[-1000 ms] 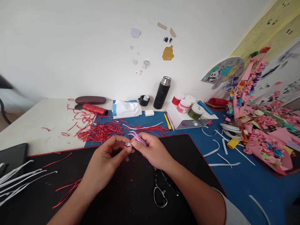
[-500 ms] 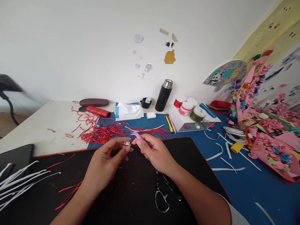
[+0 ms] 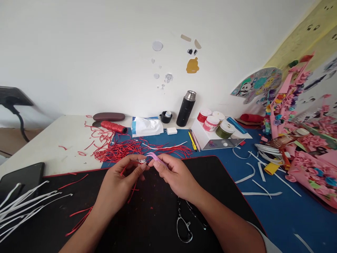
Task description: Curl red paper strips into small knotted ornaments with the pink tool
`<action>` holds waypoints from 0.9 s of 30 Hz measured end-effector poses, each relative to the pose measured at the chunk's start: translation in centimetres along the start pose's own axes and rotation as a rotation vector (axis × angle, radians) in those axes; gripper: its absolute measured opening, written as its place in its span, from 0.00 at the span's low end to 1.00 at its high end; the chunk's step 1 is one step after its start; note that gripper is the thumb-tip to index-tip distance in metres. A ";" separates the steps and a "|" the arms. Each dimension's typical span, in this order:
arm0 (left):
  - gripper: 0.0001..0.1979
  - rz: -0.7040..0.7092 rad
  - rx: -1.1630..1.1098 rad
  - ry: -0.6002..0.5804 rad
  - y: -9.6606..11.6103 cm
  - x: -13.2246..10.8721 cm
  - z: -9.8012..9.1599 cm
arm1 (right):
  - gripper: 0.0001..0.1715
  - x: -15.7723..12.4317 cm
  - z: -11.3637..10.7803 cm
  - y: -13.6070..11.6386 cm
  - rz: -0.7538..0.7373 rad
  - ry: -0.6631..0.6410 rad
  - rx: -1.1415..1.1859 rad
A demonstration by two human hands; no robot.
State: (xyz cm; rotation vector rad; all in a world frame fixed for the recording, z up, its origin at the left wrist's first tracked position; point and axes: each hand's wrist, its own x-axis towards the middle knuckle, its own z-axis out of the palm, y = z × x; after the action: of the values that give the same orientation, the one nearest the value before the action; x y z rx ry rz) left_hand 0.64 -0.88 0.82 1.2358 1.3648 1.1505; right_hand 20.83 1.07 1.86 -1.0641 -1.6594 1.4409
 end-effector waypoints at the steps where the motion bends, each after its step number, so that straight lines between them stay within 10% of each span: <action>1: 0.21 -0.002 -0.006 0.005 0.0 0.0 0.0 | 0.25 0.0 0.0 0.0 0.001 0.003 -0.005; 27: 0.20 -0.005 0.020 0.015 -0.2 0.1 -0.1 | 0.22 -0.2 0.3 -0.3 -0.066 -0.001 -0.345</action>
State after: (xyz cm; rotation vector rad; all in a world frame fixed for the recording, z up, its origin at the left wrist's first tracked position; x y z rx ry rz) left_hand 0.55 -0.81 0.67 1.2395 1.3931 1.1474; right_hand 20.60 0.72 2.15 -1.1783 -1.9721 1.1366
